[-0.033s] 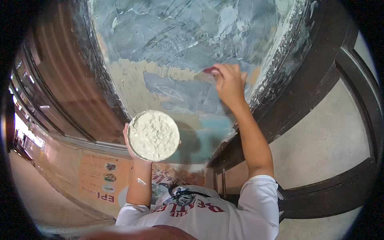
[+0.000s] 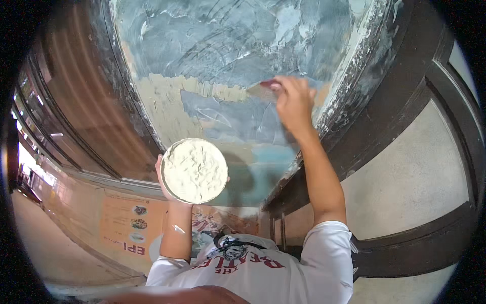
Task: The person applies plaster to a concrete wall using a putty knife.
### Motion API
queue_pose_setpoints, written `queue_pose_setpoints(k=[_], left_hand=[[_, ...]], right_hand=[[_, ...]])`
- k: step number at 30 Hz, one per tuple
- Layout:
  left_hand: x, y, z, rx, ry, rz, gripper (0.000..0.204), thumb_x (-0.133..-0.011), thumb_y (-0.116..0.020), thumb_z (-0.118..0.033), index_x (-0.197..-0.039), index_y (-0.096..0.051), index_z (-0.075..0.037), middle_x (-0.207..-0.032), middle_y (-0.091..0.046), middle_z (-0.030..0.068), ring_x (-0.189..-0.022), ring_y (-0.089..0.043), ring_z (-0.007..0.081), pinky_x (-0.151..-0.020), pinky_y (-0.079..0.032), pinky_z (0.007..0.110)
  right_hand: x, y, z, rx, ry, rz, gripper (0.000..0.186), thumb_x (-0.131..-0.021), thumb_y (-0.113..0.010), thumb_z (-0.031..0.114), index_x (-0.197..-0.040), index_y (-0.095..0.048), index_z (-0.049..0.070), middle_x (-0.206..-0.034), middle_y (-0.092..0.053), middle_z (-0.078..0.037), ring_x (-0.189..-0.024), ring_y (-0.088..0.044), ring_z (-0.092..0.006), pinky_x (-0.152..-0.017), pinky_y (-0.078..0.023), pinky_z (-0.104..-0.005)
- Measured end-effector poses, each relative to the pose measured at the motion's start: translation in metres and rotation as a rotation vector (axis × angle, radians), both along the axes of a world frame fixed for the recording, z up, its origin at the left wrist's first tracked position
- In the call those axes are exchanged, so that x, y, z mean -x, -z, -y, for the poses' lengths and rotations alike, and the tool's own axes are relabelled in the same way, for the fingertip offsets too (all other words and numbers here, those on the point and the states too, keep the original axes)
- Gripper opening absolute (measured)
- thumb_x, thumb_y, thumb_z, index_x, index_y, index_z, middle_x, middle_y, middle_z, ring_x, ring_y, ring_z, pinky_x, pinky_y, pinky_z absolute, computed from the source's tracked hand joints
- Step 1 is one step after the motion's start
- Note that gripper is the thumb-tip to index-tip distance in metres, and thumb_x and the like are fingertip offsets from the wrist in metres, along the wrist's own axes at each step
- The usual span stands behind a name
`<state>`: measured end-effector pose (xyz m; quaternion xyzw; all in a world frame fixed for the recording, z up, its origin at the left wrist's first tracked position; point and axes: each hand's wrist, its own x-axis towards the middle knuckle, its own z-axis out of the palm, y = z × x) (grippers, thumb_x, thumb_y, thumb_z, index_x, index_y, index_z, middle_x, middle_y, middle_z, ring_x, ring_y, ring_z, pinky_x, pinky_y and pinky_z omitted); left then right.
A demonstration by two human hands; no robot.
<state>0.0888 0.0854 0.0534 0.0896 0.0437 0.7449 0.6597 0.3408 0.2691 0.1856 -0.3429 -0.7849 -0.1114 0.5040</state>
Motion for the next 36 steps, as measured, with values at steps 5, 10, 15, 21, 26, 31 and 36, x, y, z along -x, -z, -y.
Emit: queue_pose_setpoints(k=[5, 10, 15, 21, 26, 31, 36], left_hand=[[-0.009, -0.017, -0.002, -0.015, 0.017, -0.002, 0.072, -0.099, -0.040, -0.060, -0.142, -0.056, -0.005, -0.144, -0.058, 0.0173, -0.128, -0.058, 0.0379, -0.109, -0.047, 0.054], [-0.012, -0.040, -0.005, -0.066, -0.050, -0.035, 0.072, -0.099, -0.039, -0.059, -0.142, -0.055, -0.004, -0.144, -0.058, 0.0176, -0.128, -0.058, 0.0369, -0.109, -0.047, 0.052], [-0.005, -0.047, -0.004, -0.163, -0.005, 0.029, 0.072, -0.099, -0.045, -0.058, -0.143, -0.054, -0.002, -0.145, -0.056, 0.0217, -0.127, -0.058, 0.0409, -0.109, -0.046, 0.056], [-0.001, -0.049, 0.000, -0.147, -0.006, 0.004, 0.071, -0.100, -0.043, -0.057, -0.144, -0.053, -0.001, -0.146, -0.055, 0.0220, -0.128, -0.057, 0.0405, -0.109, -0.046, 0.055], [0.008, -0.047, 0.004, -0.137, 0.009, 0.027, 0.071, -0.100, -0.043, -0.056, -0.144, -0.053, -0.001, -0.145, -0.056, 0.0219, -0.128, -0.058, 0.0403, -0.109, -0.046, 0.055], [0.017, -0.046, 0.007, -0.074, -0.002, -0.008, 0.073, -0.100, -0.043, -0.058, -0.144, -0.053, -0.001, -0.145, -0.055, 0.0219, -0.128, -0.058, 0.0406, -0.108, -0.047, 0.056], [0.017, -0.048, 0.006, -0.045, 0.038, -0.099, 0.074, -0.099, -0.039, -0.059, -0.142, -0.055, -0.002, -0.141, -0.060, 0.0190, -0.125, -0.060, 0.0360, -0.108, -0.048, 0.050]], right_hand=[[-0.008, -0.018, 0.053, -0.211, -0.296, 0.027, 0.026, -0.079, -0.070, -0.009, -0.098, -0.073, 0.008, -0.099, -0.073, -0.006, -0.096, -0.061, -0.0271, -0.083, -0.046, -0.0402], [-0.009, 0.016, 0.101, -0.256, -0.391, 0.272, 0.027, -0.073, -0.079, 0.001, -0.097, -0.075, 0.011, -0.104, -0.075, 0.000, -0.098, -0.056, -0.0248, -0.082, -0.046, -0.0373], [-0.007, 0.023, 0.104, -0.299, -0.422, 0.333, 0.024, -0.077, -0.075, 0.014, -0.101, -0.075, 0.014, -0.110, -0.069, 0.006, -0.101, -0.054, -0.0234, -0.087, -0.045, -0.0398], [0.001, 0.016, 0.114, -0.326, -0.408, 0.408, 0.020, -0.080, -0.073, 0.015, -0.100, -0.075, 0.012, -0.111, -0.068, 0.007, -0.103, -0.053, -0.0233, -0.087, -0.046, -0.0418], [0.011, 0.028, 0.113, -0.343, -0.388, 0.358, 0.022, -0.079, -0.074, 0.016, -0.101, -0.076, 0.012, -0.111, -0.069, 0.006, -0.105, -0.052, -0.0234, -0.087, -0.045, -0.0416], [0.024, 0.040, 0.116, -0.330, -0.363, 0.284, 0.029, -0.072, -0.081, 0.009, -0.101, -0.077, 0.012, -0.109, -0.072, 0.002, -0.103, -0.053, -0.0251, -0.086, -0.045, -0.0408], [0.039, 0.054, 0.116, -0.286, -0.318, 0.193, 0.033, -0.070, -0.079, 0.002, -0.102, -0.077, 0.011, -0.108, -0.073, 0.002, -0.101, -0.055, -0.0266, -0.086, -0.046, -0.0412]])
